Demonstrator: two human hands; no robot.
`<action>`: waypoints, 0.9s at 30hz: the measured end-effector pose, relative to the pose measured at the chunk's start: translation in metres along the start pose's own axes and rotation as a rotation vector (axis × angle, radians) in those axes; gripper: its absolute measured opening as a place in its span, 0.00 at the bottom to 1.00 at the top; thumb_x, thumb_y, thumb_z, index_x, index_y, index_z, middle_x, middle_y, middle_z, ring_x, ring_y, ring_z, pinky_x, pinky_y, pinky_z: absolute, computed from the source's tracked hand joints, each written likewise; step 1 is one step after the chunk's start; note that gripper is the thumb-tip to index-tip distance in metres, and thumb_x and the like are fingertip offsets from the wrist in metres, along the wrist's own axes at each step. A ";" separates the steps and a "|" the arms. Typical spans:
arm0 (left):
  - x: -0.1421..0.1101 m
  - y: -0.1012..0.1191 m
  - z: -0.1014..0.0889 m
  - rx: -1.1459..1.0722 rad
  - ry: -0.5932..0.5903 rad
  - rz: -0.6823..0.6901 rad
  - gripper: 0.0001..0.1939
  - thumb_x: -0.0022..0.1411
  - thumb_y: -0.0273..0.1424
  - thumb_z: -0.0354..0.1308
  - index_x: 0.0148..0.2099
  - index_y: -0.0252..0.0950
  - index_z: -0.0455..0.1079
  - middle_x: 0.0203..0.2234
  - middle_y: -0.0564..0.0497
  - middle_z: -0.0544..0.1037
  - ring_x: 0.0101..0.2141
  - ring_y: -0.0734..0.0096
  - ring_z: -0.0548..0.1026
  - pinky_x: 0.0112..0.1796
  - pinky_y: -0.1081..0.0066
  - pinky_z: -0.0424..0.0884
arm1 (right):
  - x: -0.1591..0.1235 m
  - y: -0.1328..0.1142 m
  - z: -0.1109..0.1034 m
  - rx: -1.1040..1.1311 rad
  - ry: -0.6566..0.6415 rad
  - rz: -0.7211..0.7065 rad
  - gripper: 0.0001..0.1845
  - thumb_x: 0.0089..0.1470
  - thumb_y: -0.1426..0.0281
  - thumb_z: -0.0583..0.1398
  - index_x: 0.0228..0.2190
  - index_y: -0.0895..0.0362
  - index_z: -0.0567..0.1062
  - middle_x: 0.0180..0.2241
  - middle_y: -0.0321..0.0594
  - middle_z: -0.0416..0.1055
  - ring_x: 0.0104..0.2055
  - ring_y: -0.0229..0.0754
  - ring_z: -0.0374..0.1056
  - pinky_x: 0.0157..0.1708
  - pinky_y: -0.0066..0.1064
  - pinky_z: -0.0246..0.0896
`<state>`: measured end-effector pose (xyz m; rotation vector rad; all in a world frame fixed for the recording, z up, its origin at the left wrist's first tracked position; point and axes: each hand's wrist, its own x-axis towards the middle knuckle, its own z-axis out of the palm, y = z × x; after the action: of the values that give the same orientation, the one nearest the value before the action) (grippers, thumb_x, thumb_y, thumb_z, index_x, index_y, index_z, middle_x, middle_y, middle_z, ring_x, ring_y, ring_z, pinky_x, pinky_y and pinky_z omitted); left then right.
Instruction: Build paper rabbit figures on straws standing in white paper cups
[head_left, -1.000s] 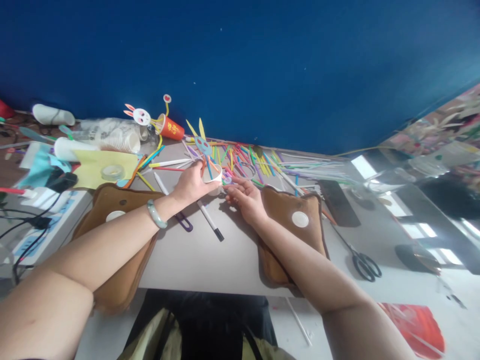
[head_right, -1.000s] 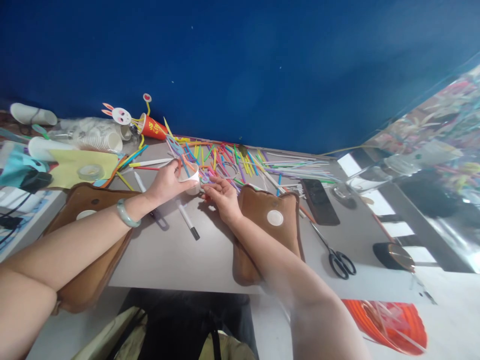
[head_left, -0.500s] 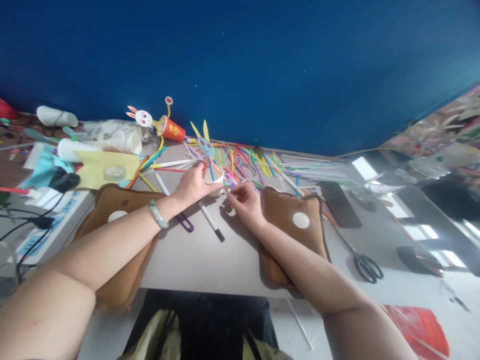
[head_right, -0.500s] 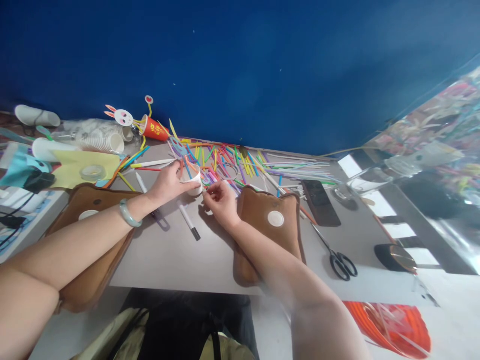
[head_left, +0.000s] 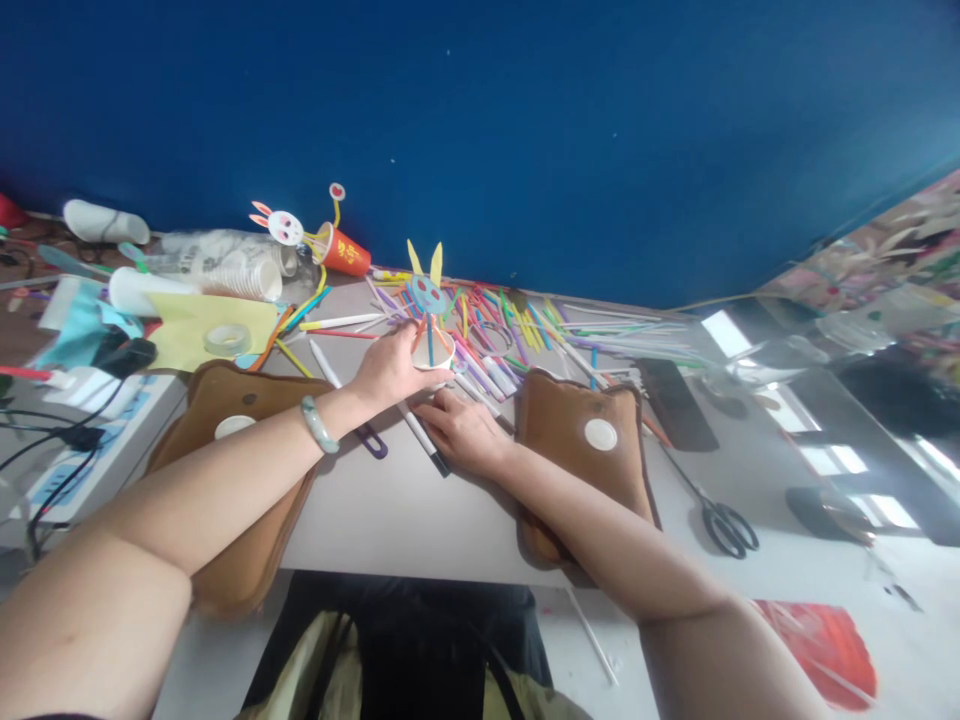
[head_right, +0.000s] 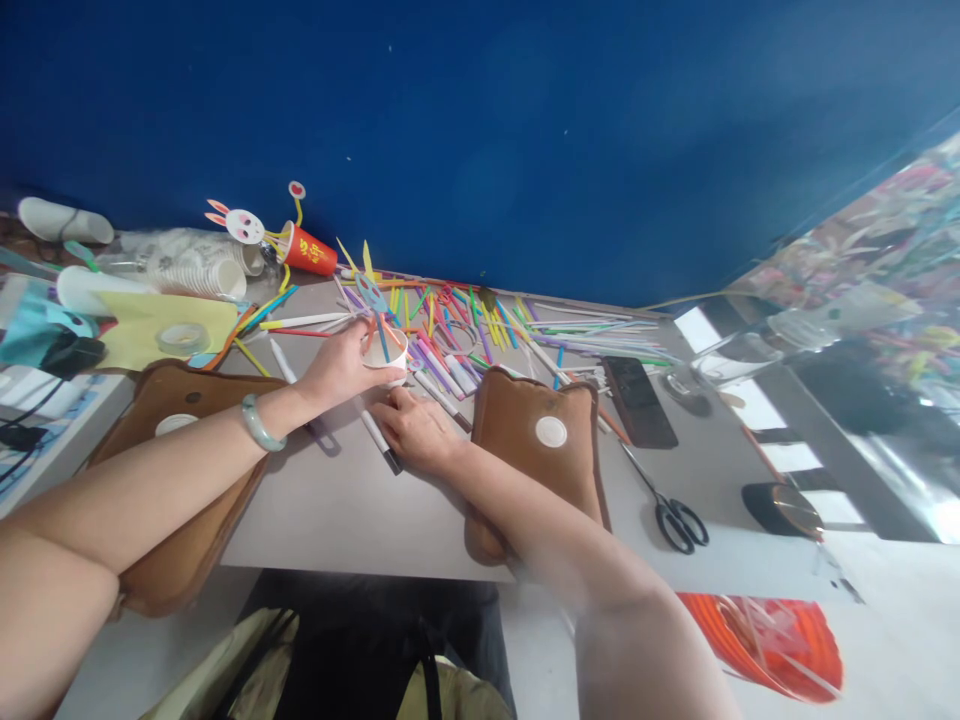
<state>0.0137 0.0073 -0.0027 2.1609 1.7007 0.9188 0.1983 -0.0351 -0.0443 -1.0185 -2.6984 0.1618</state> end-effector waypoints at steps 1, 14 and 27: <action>0.000 0.000 0.000 -0.005 0.000 0.002 0.31 0.49 0.43 0.75 0.50 0.35 0.70 0.42 0.43 0.80 0.44 0.51 0.80 0.44 0.61 0.75 | 0.000 0.001 0.000 0.000 0.008 -0.005 0.16 0.69 0.69 0.55 0.52 0.54 0.79 0.39 0.44 0.71 0.38 0.43 0.67 0.36 0.31 0.58; -0.004 -0.001 0.000 -0.043 -0.049 0.054 0.32 0.50 0.42 0.75 0.52 0.36 0.68 0.49 0.43 0.78 0.48 0.51 0.78 0.46 0.59 0.74 | 0.003 0.005 0.001 0.273 0.113 0.166 0.08 0.65 0.68 0.61 0.44 0.56 0.79 0.45 0.46 0.77 0.44 0.45 0.74 0.44 0.34 0.69; -0.003 -0.002 -0.001 -0.059 -0.032 0.072 0.28 0.51 0.39 0.73 0.51 0.37 0.68 0.46 0.44 0.79 0.47 0.54 0.78 0.46 0.62 0.73 | 0.002 0.003 -0.003 0.270 0.128 0.181 0.06 0.65 0.70 0.58 0.37 0.57 0.75 0.38 0.44 0.75 0.36 0.41 0.71 0.38 0.30 0.64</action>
<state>0.0110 0.0045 -0.0038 2.1996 1.5705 0.9360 0.1991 -0.0317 -0.0419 -1.1431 -2.3869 0.4640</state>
